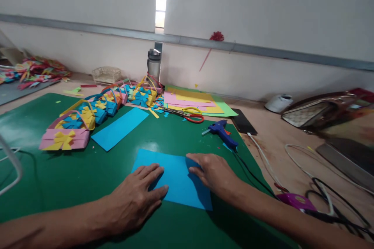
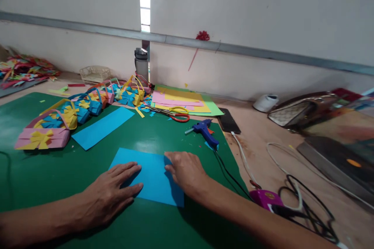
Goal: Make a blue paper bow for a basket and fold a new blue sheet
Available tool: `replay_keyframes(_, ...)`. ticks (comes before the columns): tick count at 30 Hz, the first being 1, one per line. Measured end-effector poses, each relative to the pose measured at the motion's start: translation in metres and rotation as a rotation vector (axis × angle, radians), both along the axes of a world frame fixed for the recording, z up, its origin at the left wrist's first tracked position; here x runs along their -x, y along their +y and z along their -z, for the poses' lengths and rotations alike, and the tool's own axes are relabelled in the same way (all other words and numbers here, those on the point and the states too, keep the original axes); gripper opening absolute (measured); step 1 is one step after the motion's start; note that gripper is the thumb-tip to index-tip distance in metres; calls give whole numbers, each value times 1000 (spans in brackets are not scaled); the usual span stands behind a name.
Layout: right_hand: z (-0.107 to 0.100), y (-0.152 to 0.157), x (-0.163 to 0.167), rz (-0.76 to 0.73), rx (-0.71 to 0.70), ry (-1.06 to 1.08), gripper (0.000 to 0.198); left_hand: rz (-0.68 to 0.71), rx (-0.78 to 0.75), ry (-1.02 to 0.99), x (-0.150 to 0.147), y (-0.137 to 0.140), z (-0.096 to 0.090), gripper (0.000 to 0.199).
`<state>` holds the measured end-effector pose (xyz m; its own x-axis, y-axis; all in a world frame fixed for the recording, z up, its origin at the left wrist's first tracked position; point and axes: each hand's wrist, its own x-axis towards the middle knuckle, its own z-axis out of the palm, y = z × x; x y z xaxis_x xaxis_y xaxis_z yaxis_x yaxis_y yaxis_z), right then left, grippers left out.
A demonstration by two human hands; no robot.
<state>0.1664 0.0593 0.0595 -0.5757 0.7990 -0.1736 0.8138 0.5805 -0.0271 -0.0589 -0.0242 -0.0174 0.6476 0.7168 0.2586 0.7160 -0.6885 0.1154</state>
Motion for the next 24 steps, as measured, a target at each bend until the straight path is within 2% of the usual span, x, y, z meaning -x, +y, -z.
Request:
replay_keyframes(14,12,-1,-2,-86,-135,97,15,-2,-20,-25,0,0,1,30)
replay_keyframes(16,15,3,-2,-117,-150,133,10,6,-68,-37,0,1,-4,28)
replay_keyframes(18,15,8,-1,-139,-171,214,11,85,-137,-61,1,0,-11,23)
replay_keyframes(21,2,17,2,-111,-251,373,14,326,-152,-68,1,-3,-22,18)
replay_keyframes(22,-5,19,3,-111,-312,427,14,363,-123,-65,1,-3,-24,18)
replay_keyframes(24,-22,20,4,-186,-486,532,15,307,-77,-89,0,1,-22,23)
